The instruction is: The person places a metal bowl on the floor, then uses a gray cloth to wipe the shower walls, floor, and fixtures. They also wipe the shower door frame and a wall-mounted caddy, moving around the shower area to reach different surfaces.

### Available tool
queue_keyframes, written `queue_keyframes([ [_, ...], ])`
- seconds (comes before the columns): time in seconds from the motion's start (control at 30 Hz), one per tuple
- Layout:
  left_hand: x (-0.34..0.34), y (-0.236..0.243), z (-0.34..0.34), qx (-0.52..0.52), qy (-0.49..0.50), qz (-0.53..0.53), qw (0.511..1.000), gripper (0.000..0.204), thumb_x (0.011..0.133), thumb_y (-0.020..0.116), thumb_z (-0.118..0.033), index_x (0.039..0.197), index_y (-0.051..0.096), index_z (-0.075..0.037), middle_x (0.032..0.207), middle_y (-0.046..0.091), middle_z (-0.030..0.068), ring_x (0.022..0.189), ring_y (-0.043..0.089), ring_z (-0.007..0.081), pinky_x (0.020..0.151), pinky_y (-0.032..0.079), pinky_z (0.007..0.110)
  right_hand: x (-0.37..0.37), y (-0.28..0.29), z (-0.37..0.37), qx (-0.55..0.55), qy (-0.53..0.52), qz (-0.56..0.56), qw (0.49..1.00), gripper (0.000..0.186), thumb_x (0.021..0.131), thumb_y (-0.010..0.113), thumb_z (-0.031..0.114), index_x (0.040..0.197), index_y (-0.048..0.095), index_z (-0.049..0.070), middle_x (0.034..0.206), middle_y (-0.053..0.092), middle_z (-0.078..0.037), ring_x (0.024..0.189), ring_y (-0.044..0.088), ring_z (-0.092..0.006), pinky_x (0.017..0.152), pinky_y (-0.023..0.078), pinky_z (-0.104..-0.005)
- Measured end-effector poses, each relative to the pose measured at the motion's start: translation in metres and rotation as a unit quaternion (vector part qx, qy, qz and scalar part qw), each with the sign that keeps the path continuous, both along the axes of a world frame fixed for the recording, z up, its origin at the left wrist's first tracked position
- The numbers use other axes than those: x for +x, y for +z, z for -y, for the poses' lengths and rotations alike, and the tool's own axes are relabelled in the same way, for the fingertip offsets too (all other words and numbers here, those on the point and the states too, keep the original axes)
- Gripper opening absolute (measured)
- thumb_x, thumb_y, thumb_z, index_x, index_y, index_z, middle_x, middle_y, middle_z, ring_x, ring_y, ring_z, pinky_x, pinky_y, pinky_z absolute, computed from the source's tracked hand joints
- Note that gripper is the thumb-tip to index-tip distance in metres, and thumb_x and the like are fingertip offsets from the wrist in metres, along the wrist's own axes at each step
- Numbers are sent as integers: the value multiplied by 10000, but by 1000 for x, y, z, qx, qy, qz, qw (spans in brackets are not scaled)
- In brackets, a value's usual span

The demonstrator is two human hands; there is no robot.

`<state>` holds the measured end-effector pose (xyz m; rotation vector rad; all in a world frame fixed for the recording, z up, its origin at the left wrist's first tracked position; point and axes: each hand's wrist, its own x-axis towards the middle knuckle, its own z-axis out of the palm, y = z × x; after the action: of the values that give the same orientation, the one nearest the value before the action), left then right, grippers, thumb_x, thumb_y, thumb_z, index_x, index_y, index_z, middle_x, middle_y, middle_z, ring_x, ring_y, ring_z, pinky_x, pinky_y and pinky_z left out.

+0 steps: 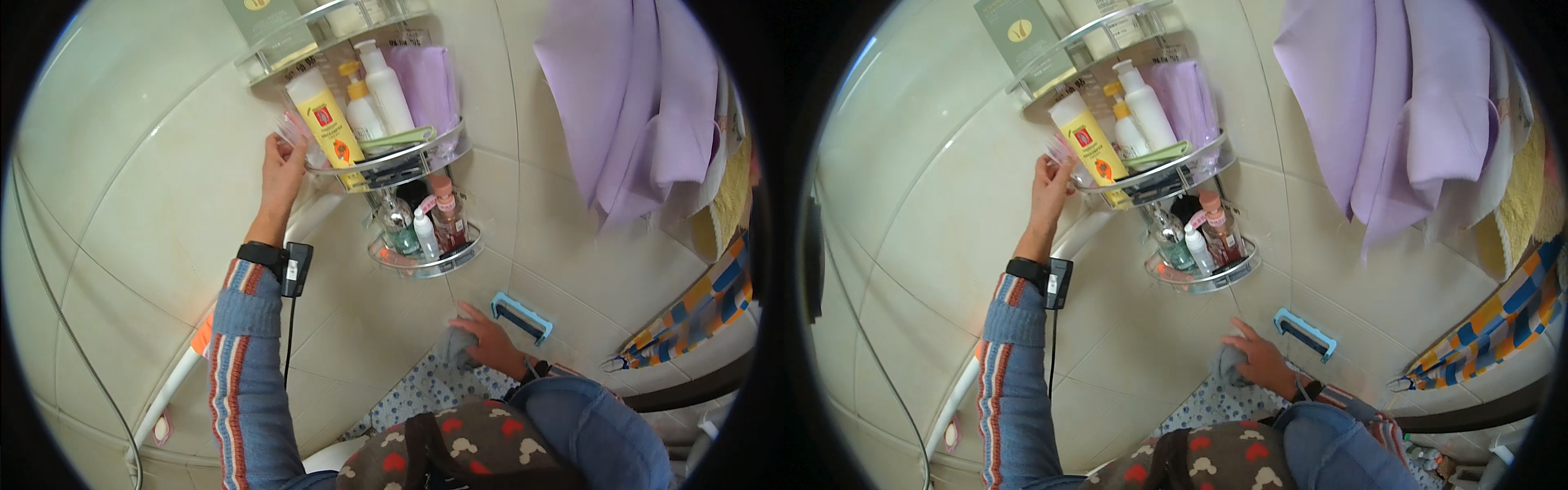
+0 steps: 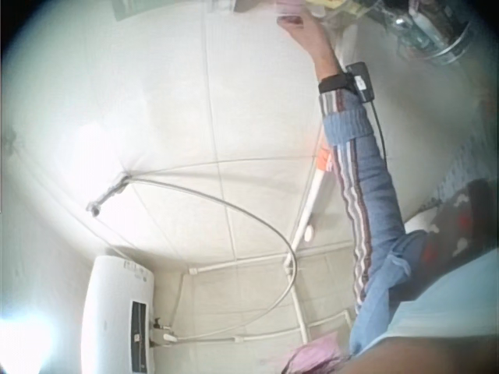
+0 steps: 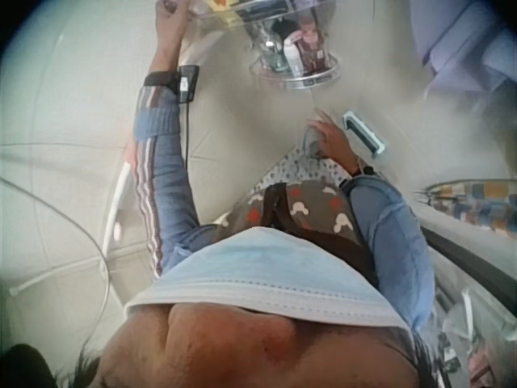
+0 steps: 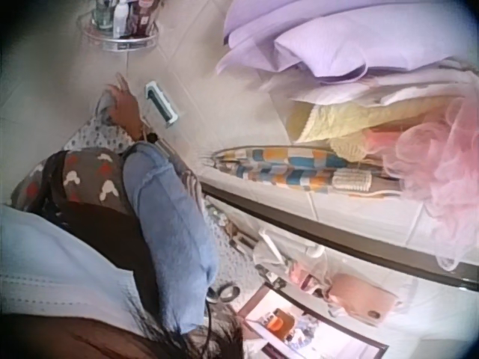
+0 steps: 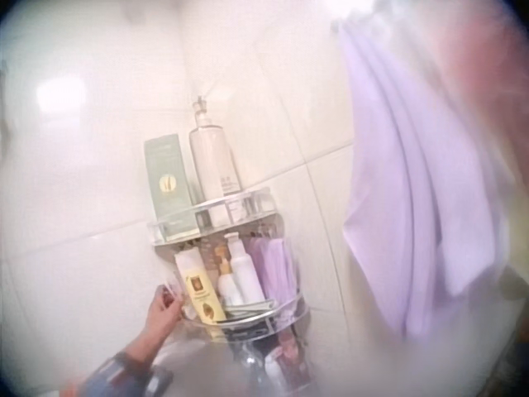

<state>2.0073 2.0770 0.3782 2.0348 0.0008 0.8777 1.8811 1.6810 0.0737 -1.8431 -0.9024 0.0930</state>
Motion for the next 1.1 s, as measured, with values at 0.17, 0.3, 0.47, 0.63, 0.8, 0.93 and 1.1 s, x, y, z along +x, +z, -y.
queue_keyframes([
  [0.17, -48, 7, 19, 20, 67, 65, 995, 590, 1019, 657, -342, 1465, 429, -32, 1213, 623, 113, 1023, 621, 170, 784, 563, 314, 8, 6, -6, 93, -55, -36, 994, 584, 747, 604, -69, 1312, 650, 68, 1489, 529, -188, 1342, 551, -351, 1085, 456, -380],
  [0.3, -77, -39, 29, 40, 57, 122, 990, 526, 1008, 657, -279, 1441, 470, -46, 1216, 635, 108, 972, 619, 175, 815, 517, 323, 16, 21, -8, 138, -82, -74, 984, 566, 754, 579, -93, 1302, 643, 31, 1332, 618, -148, 1269, 587, -289, 1072, 448, -356],
  [0.47, -135, -133, 68, 23, -96, -203, 974, 500, 1026, 648, -271, 1461, 469, -103, 1283, 613, 66, 1081, 599, 155, 875, 515, 319, 16, 55, -18, 170, -83, -36, 981, 589, 782, 543, -119, 1350, 604, 24, 1297, 622, -111, 1234, 596, -227, 1080, 433, -339],
  [0.63, -181, -210, 152, -530, -295, -278, 745, 536, 1018, 687, -294, 1472, 457, -127, 1384, 574, 100, 1216, 595, 188, 1006, 506, 333, 5, 86, -60, 238, 20, -82, 968, 724, 803, 581, -115, 1501, 449, 27, 1469, 515, -130, 1366, 505, -229, 1141, 389, -351],
  [0.8, -172, -188, 154, -425, -163, -129, 881, 601, 974, 740, -220, 1461, 430, -53, 1326, 603, 111, 1176, 616, 205, 994, 512, 348, -15, 112, -86, 218, 78, -56, 971, 829, 834, 654, -39, 1596, 334, 27, 1663, 317, -157, 1508, 352, -272, 1207, 314, -384],
  [0.93, -165, -134, 131, -129, -40, 24, 991, 573, 912, 772, -138, 1373, 450, -26, 1267, 627, 111, 1121, 636, 205, 963, 518, 343, -11, 121, -75, 188, 76, 42, 978, 806, 856, 682, 49, 1593, 357, 44, 1683, 278, -179, 1535, 320, -340, 1229, 291, -426],
  [1.1, -114, -52, 72, 52, 86, 63, 993, 484, 852, 753, -102, 1258, 500, -23, 1052, 684, 186, 957, 686, 289, 853, 540, 378, -8, 90, -50, 148, 51, -23, 987, 610, 880, 668, 73, 1474, 531, 81, 1646, 338, -172, 1480, 408, -335, 1159, 395, -437],
])
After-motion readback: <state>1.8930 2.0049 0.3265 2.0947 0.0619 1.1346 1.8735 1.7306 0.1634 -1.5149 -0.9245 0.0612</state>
